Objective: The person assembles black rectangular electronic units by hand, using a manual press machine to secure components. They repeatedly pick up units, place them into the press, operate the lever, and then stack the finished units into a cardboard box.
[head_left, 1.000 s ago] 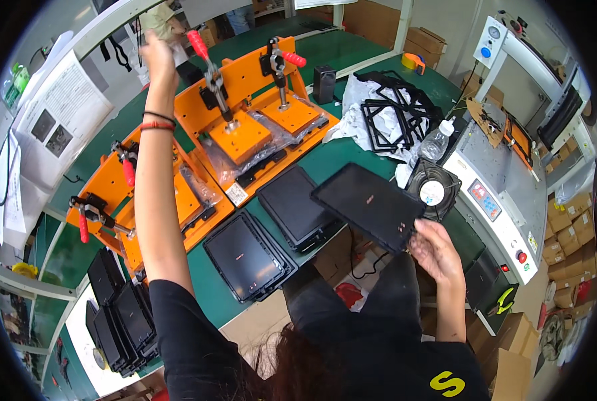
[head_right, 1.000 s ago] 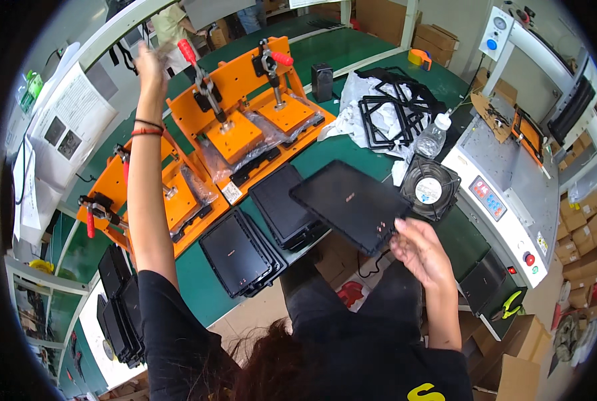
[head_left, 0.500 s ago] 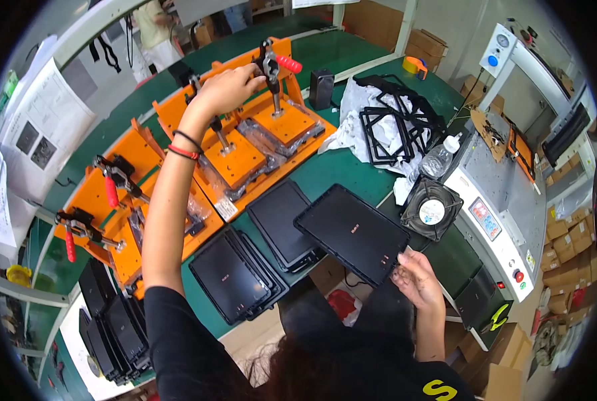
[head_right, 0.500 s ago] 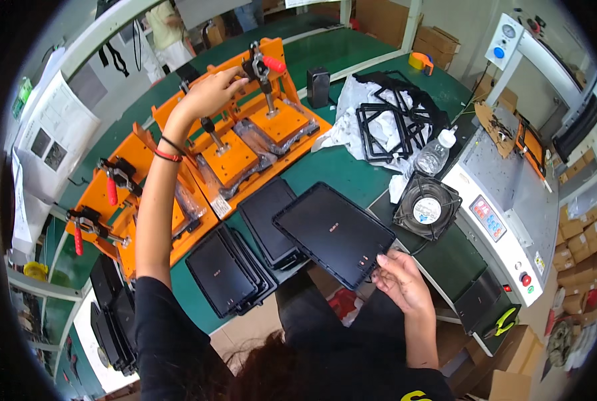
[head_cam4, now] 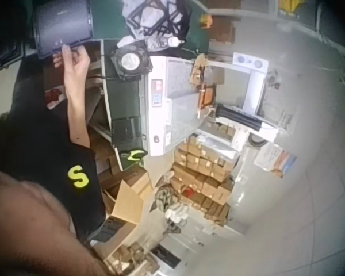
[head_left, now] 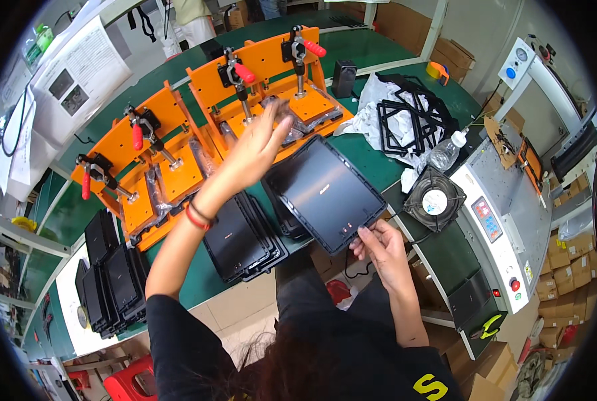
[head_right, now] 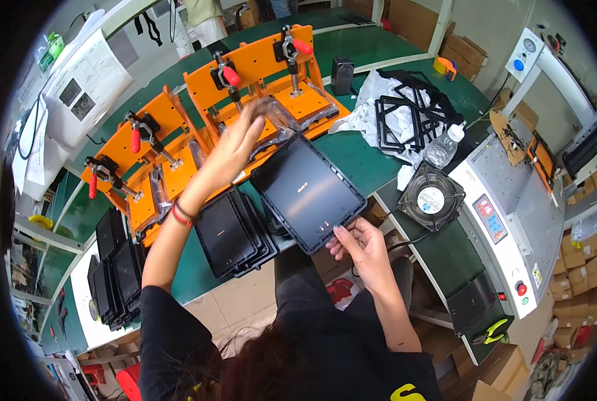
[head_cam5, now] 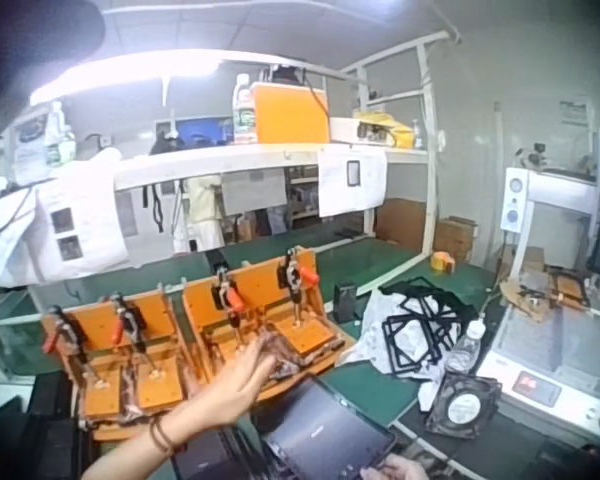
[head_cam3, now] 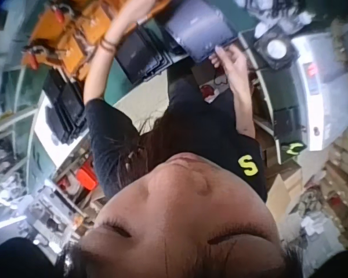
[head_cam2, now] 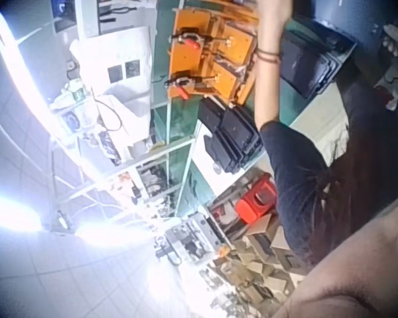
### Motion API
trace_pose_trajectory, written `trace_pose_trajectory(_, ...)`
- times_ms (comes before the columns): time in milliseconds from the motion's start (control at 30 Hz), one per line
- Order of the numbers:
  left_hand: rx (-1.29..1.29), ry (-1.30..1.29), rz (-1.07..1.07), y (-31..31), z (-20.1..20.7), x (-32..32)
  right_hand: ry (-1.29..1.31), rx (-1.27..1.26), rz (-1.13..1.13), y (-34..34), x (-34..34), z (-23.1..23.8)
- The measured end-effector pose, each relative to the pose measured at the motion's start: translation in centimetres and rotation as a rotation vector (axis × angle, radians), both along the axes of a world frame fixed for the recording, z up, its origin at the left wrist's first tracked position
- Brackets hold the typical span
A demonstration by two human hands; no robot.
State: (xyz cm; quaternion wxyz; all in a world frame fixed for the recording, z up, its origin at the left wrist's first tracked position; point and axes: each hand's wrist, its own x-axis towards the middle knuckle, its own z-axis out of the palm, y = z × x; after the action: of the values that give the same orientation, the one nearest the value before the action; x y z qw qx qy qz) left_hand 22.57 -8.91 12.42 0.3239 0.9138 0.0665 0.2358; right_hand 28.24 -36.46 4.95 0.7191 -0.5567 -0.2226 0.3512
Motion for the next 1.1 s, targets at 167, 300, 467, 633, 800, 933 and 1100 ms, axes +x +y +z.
trace_pose_trajectory(167, -0.716, 0.148, -0.191, 1.0, -2.5, -3.7, -0.399, -0.039, -0.180, 2.8, -2.2, 1.0)
trace_pose_trajectory(300, -1.269, 0.051, -0.235, 3.0, -2.4, -4.0, -1.367, 0.048, -0.494, 4.3, -2.3, 0.1)
trace_pose_trajectory(467, -1.561, -0.063, -0.452, 4.3, -4.3, -2.7, -1.541, 0.040, -0.443, 5.2, -2.3, -2.0)
trace_pose_trajectory(633, -1.564, -0.026, -0.422, 5.3, -6.3, -1.9, -1.509, -0.020, -0.423, 5.9, -2.2, -4.0)
trace_pose_trajectory(800, -1.476, -0.076, -0.425, 5.1, -6.0, -5.4, -1.591, 0.088, -0.377, 6.6, -2.9, -4.2)
trace_pose_trajectory(933, -1.400, -0.144, -0.339, 5.4, -6.1, -10.4, -1.597, 0.193, -0.253, 8.1, -5.1, -5.4)
trace_pose_trajectory(1100, -1.304, -0.082, -0.161, 6.9, -7.7, -14.6, -1.610, 0.248, -0.146, 9.7, -9.0, -6.0)
